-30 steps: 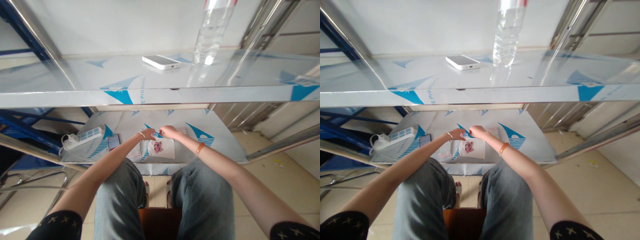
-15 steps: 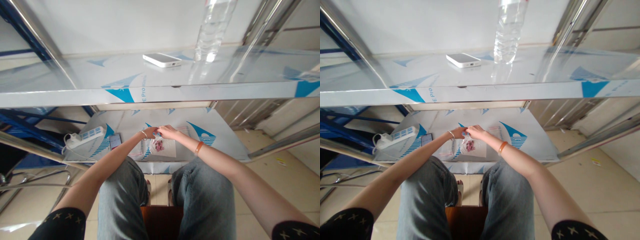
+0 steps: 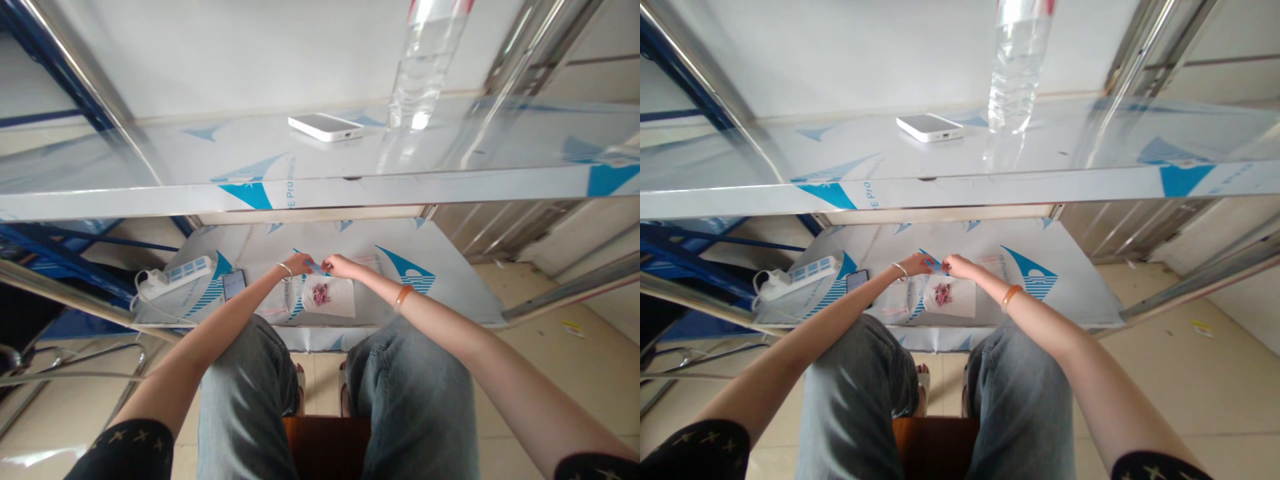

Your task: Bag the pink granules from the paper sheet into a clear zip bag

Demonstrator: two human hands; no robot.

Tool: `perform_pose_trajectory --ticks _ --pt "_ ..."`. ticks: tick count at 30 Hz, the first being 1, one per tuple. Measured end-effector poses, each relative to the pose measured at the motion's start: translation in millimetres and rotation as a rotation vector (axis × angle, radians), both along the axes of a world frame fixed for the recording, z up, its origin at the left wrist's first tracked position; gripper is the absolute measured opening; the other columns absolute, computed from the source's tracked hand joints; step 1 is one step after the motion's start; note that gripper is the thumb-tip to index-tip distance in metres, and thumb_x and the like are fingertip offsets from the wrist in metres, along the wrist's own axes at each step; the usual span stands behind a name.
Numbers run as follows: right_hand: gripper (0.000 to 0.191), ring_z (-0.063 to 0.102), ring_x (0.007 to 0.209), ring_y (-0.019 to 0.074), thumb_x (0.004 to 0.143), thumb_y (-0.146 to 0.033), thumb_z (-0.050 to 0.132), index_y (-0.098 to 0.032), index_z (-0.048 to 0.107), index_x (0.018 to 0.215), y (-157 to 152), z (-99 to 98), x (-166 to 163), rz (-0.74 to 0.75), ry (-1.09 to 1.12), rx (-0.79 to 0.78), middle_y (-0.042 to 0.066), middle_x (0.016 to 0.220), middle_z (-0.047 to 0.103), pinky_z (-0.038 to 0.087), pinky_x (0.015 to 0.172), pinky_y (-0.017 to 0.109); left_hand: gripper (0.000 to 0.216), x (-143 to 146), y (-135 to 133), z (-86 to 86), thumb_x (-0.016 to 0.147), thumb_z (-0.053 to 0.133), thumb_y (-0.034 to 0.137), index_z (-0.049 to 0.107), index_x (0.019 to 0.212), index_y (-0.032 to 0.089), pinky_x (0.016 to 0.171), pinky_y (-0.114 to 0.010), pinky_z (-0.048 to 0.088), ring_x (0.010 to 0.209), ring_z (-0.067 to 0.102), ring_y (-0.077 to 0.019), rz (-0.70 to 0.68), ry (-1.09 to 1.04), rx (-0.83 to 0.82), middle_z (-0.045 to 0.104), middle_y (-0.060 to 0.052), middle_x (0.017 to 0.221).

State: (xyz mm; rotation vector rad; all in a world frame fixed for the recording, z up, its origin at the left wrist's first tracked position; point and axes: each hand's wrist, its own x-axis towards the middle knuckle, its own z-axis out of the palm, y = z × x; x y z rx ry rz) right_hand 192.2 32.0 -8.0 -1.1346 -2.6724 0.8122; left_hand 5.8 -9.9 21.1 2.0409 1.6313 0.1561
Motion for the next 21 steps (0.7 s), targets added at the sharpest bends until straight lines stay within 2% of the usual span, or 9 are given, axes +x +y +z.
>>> perform_pose_trajectory --ticks 3,7,11,16,21 --pt "0.027 0.069 0.082 0.0163 0.074 0.005 0.053 -0.012 0.072 0.084 1.3 0.6 0.7 -0.018 0.067 -0.052 0.007 0.087 0.075 0.047 0.073 0.020 0.019 -2.7 0.4 0.5 0.078 0.063 0.018 0.069 0.095 0.012 0.075 -0.026 0.052 0.083 0.069 -0.0214 0.087 -0.077 -0.032 0.074 -0.004 0.078" --pt "0.032 0.068 0.072 0.0143 0.074 0.006 0.050 -0.012 0.066 0.095 0.9 4.5 2.2 -0.107 0.194 -0.182 0.005 0.080 0.073 0.048 0.063 0.019 0.002 -3.7 1.1 -1.4 0.082 0.061 0.013 0.060 0.083 0.013 0.073 -0.028 0.054 0.073 0.069 -0.0177 0.252 -0.398 -0.148 0.073 -0.006 0.074" --pt "0.041 0.065 0.064 0.0114 0.076 0.007 0.046 -0.013 0.056 0.111 0.9 9.3 4.3 -0.197 0.274 -0.301 0.004 0.079 0.072 0.047 0.057 0.017 0.011 -5.9 4.6 -4.2 0.079 0.065 0.011 0.057 0.073 0.014 0.072 -0.028 0.056 0.065 0.068 -0.0148 0.335 -0.645 -0.171 0.072 -0.005 0.070" --pt "0.041 0.065 0.066 0.0107 0.078 0.007 0.047 -0.011 0.053 0.114 0.1 16.1 5.0 -0.210 0.326 -0.335 0.009 0.087 0.071 0.046 0.053 0.016 0.010 -14.2 13.9 -12.2 0.075 0.071 0.017 0.064 0.068 0.013 0.071 -0.024 0.054 0.069 0.069 -0.0149 0.307 -0.566 -0.058 0.071 -0.003 0.069" --pt "0.036 0.065 0.068 0.0124 0.078 0.006 0.050 -0.011 0.057 0.109 2.0 16.0 1.5 -0.218 0.326 -0.294 0.008 0.082 0.072 0.044 0.054 0.016 0.012 -19.4 18.6 -17.1 0.076 0.070 0.022 0.068 0.069 0.013 0.068 -0.023 0.054 0.069 0.068 -0.0145 0.268 -0.489 0.029 0.071 -0.003 0.066"
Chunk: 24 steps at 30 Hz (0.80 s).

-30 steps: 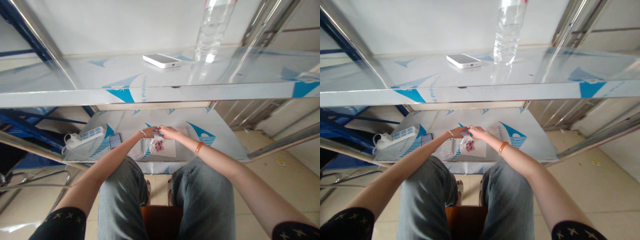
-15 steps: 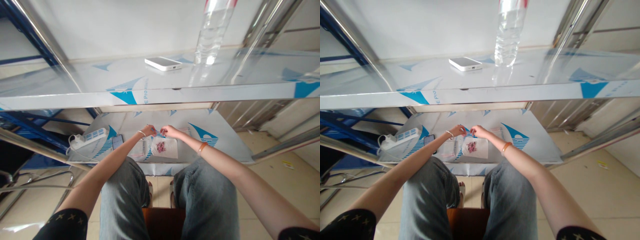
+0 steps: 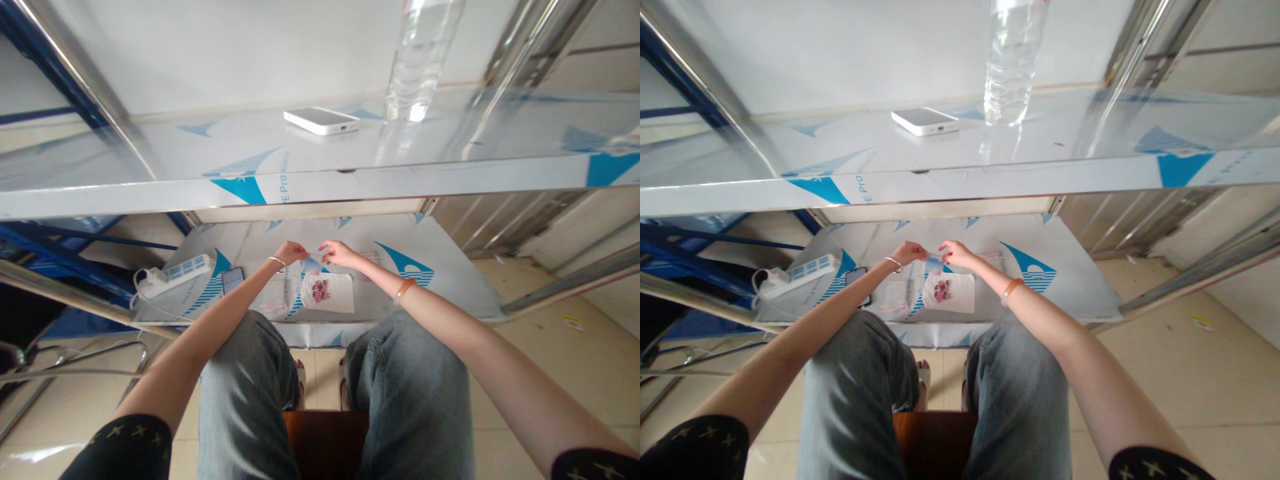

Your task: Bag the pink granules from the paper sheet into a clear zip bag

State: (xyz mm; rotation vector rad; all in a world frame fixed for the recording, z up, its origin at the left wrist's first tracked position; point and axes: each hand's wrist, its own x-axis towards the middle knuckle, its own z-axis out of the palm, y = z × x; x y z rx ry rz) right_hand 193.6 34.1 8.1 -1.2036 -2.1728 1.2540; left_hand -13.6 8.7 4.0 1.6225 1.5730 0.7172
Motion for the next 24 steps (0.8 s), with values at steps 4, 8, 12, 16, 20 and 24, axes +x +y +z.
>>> perform_pose_trajectory --ticks 4,8,12,16,20,24 --pt "0.034 0.064 0.065 0.0123 0.078 0.004 0.054 -0.009 0.059 0.109 0.5 0.3 0.0 -0.017 -0.014 0.032 0.008 0.081 0.072 0.045 0.056 0.018 0.011 2.1 -1.8 2.3 0.076 0.070 0.020 0.068 0.068 0.013 0.070 -0.025 0.055 0.069 0.069 -0.0151 0.004 -0.025 0.002 0.071 -0.003 0.066" --pt "0.027 0.062 0.062 0.0107 0.081 -0.002 0.058 -0.008 0.063 0.107 -2.3 4.6 4.2 0.002 0.015 0.000 0.008 0.078 0.072 0.045 0.056 0.018 0.009 3.9 -4.6 5.3 0.074 0.071 0.017 0.067 0.066 0.013 0.072 -0.027 0.055 0.068 0.068 -0.0150 0.004 -0.070 -0.024 0.071 -0.003 0.065" --pt "0.011 0.059 0.057 0.0104 0.083 -0.012 0.061 -0.007 0.069 0.090 -4.4 6.9 7.8 0.044 0.032 -0.037 0.006 0.069 0.069 0.044 0.055 0.019 0.012 3.6 -6.1 7.5 0.072 0.073 0.018 0.065 0.065 0.013 0.076 -0.029 0.056 0.068 0.068 -0.0148 -0.021 -0.129 -0.056 0.072 -0.004 0.067" --pt "0.012 0.055 0.053 0.0097 0.084 -0.014 0.059 -0.008 0.070 0.081 -3.2 4.0 8.8 0.028 -0.036 0.026 0.004 0.064 0.066 0.040 0.052 0.019 0.009 5.7 -8.4 9.8 0.078 0.068 0.016 0.064 0.071 0.013 0.075 -0.028 0.055 0.071 0.068 -0.0145 -0.059 -0.136 -0.092 0.073 -0.004 0.075" --pt "0.013 0.058 0.059 0.0109 0.082 -0.013 0.058 -0.009 0.071 0.082 -1.1 2.3 8.1 0.044 -0.056 0.117 0.004 0.070 0.068 0.042 0.058 0.020 0.005 10.0 -11.2 8.2 0.080 0.065 0.015 0.062 0.077 0.013 0.071 -0.023 0.054 0.071 0.067 -0.0135 -0.146 -0.052 -0.086 0.074 -0.006 0.080" --pt "0.014 0.062 0.067 0.0130 0.078 -0.008 0.057 -0.009 0.071 0.080 0.5 2.2 5.3 0.081 -0.065 0.158 0.007 0.076 0.071 0.044 0.062 0.021 0.006 12.0 -10.7 1.8 0.081 0.060 0.011 0.059 0.075 0.013 0.070 -0.024 0.054 0.069 0.067 -0.0127 -0.181 -0.085 -0.044 0.074 -0.007 0.082"
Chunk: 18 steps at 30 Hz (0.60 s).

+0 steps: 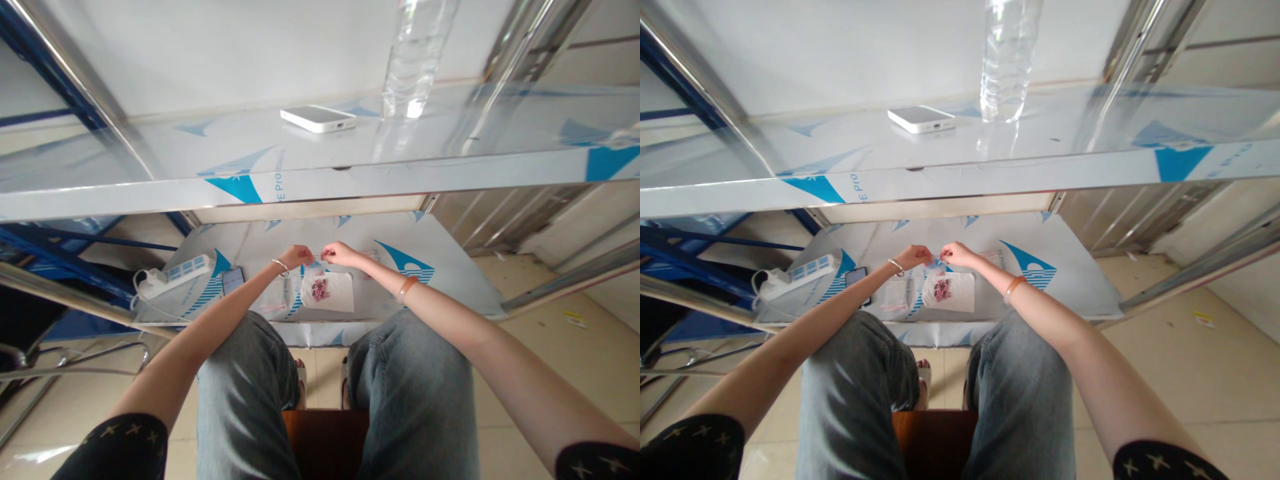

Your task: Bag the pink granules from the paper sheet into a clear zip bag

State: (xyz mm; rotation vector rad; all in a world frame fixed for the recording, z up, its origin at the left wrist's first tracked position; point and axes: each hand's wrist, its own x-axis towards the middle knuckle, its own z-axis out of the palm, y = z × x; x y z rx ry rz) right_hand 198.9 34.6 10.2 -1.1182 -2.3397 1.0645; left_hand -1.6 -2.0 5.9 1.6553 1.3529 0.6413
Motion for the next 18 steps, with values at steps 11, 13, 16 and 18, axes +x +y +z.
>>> perform_pose_trajectory --ticks 11,13,16,18 --pt "0.013 0.060 0.064 0.0138 0.076 -0.014 0.059 -0.011 0.072 0.075 -3.1 -6.2 -7.5 0.065 0.039 0.066 0.004 0.073 0.071 0.043 0.061 0.022 0.008 -0.7 3.3 -1.7 0.075 0.064 0.010 0.062 0.069 0.015 0.070 -0.021 0.054 0.065 0.065 -0.0109 0.013 -0.060 0.001 0.070 0.001 0.066" --pt "0.014 0.059 0.064 0.0134 0.076 -0.013 0.058 -0.011 0.071 0.075 -3.6 -6.4 -7.8 0.070 0.024 0.083 0.003 0.071 0.070 0.041 0.060 0.022 0.009 -0.3 2.0 -0.7 0.076 0.065 0.008 0.064 0.069 0.015 0.069 -0.020 0.053 0.064 0.064 -0.0101 0.025 -0.062 0.004 0.069 0.002 0.064" --pt "0.014 0.059 0.065 0.0133 0.075 -0.010 0.056 -0.012 0.070 0.075 -3.5 -6.3 -7.6 0.075 0.022 0.112 0.003 0.072 0.070 0.041 0.061 0.021 0.010 1.0 0.0 1.2 0.076 0.067 0.007 0.064 0.069 0.013 0.068 -0.021 0.052 0.060 0.062 -0.0097 0.075 -0.059 -0.018 0.067 0.002 0.060" --pt "0.015 0.060 0.066 0.0133 0.075 -0.009 0.055 -0.012 0.070 0.076 -3.1 -6.4 -7.5 0.080 0.028 0.118 0.003 0.074 0.070 0.041 0.062 0.021 0.013 2.3 -1.6 3.5 0.076 0.067 0.006 0.061 0.067 0.013 0.066 -0.022 0.052 0.058 0.061 -0.0097 0.111 -0.055 -0.061 0.066 0.002 0.058"
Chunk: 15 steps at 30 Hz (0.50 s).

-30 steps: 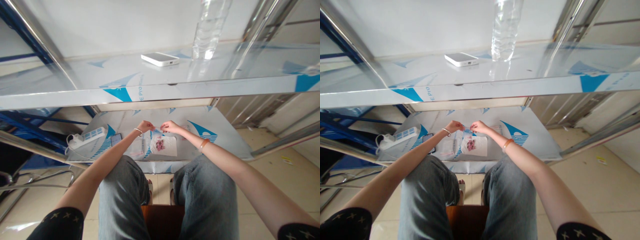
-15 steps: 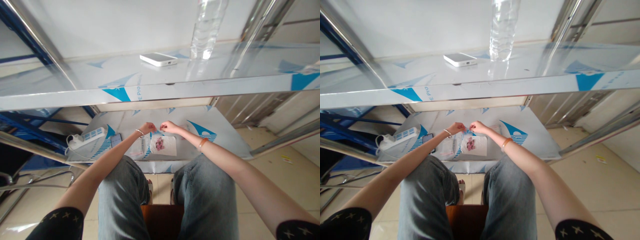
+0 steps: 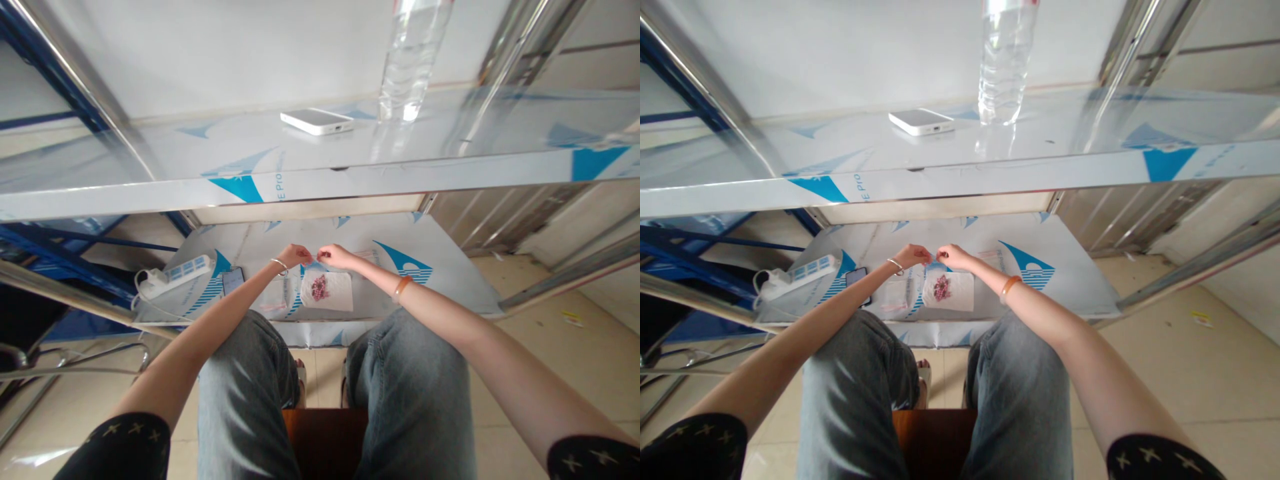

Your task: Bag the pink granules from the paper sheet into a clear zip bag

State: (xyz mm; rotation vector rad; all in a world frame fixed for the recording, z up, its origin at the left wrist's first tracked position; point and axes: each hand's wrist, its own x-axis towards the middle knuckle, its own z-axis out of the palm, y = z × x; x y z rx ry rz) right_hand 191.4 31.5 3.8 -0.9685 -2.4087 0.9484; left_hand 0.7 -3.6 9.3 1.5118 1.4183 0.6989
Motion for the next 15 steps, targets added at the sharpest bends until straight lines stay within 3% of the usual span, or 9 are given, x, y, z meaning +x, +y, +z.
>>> perform_pose_trajectory --ticks 7,15 --pt "0.012 0.062 0.070 0.0146 0.077 -0.012 0.057 -0.012 0.069 0.077 1.6 -3.0 0.8 -0.036 0.048 -0.003 0.005 0.075 0.070 0.043 0.064 0.022 0.006 -1.1 -2.9 8.4 0.077 0.069 0.009 0.065 0.072 0.011 0.069 -0.024 0.052 0.062 0.062 -0.0110 0.038 0.031 0.030 0.070 -0.002 0.066" --pt "0.012 0.061 0.068 0.0137 0.078 -0.012 0.056 -0.012 0.068 0.080 3.1 -11.7 -4.1 -0.002 0.089 -0.016 0.004 0.077 0.069 0.043 0.063 0.022 0.003 -7.1 3.1 2.1 0.072 0.071 0.015 0.070 0.072 0.012 0.072 -0.023 0.051 0.071 0.064 -0.0141 -0.008 0.128 0.107 0.072 -0.003 0.070"
